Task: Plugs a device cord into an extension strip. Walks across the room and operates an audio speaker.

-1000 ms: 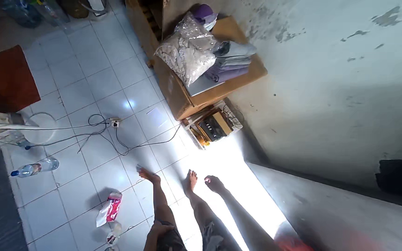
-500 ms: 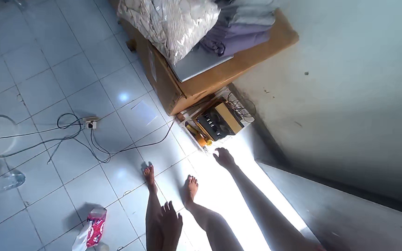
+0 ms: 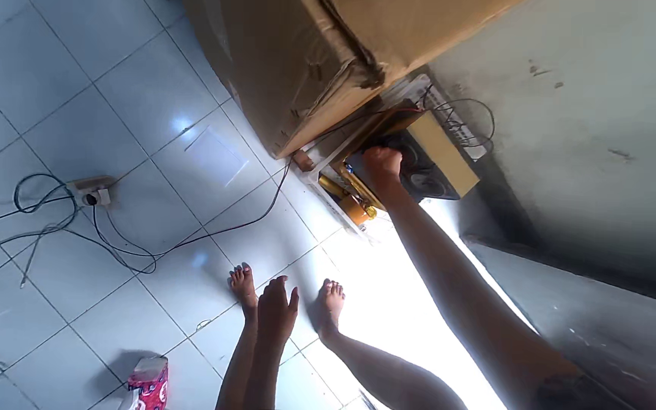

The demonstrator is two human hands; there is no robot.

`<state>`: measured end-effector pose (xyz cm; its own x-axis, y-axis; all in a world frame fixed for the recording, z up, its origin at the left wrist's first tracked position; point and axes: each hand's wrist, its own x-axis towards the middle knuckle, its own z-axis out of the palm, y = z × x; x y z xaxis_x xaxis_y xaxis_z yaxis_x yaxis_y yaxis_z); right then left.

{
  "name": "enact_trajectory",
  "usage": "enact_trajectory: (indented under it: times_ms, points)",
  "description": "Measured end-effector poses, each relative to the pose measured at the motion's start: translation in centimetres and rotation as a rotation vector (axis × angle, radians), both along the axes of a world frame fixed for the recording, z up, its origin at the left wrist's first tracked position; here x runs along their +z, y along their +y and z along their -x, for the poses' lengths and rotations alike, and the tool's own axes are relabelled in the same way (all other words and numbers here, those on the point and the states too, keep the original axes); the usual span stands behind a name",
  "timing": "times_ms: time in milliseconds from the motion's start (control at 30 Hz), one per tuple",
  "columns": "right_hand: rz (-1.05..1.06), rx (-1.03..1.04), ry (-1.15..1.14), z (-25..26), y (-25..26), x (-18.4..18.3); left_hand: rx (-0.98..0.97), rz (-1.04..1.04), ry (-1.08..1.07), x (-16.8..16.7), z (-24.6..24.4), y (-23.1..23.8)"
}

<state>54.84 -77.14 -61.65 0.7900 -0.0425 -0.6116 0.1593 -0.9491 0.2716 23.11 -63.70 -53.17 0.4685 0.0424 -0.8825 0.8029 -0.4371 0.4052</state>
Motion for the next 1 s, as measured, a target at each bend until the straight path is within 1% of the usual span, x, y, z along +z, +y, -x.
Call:
enact_trajectory:
  times_ms: [67, 133, 200, 267, 433, 633, 767, 1000]
  points:
    - [0.068, 0.026, 0.017, -0.5, 0.4, 0.0, -0.064, -0.047, 0.101, -0.1, 0.1, -0.7]
    - [0.087, 0.026, 0.018, -0.8, 0.7, 0.5, -0.128, 0.027, 0.195, -0.2, 0.0, -1.3]
    - [0.067, 0.017, 0.01, -0.8, 0.7, 1.0, -0.158, 0.119, 0.242, -0.4, -0.1, -1.9]
    - [0.045, 0.001, 0.019, -0.6, 0.4, 1.3, -0.151, 0.141, 0.244, -0.5, -0.1, -2.5]
    - [0.02, 0.014, -0.017, -0.3, -0.7, 0.7, -0.137, 0.097, 0.225, -0.4, -0.6, -2.7]
    - [-0.004, -0.053, -0.065, -0.6, -0.7, 0.2, -0.145, 0.093, 0.23, -0.5, -1.1, -2.5]
    - [-0.013, -0.013, -0.132, -0.8, -1.0, -0.4, -0.146, 0.09, 0.219, -0.6, -1.2, -3.0]
    - [-0.046, 0.132, -0.131, -0.6, -2.2, -0.9, -0.187, 0.097, 0.235, -1.1, -1.6, -3.9]
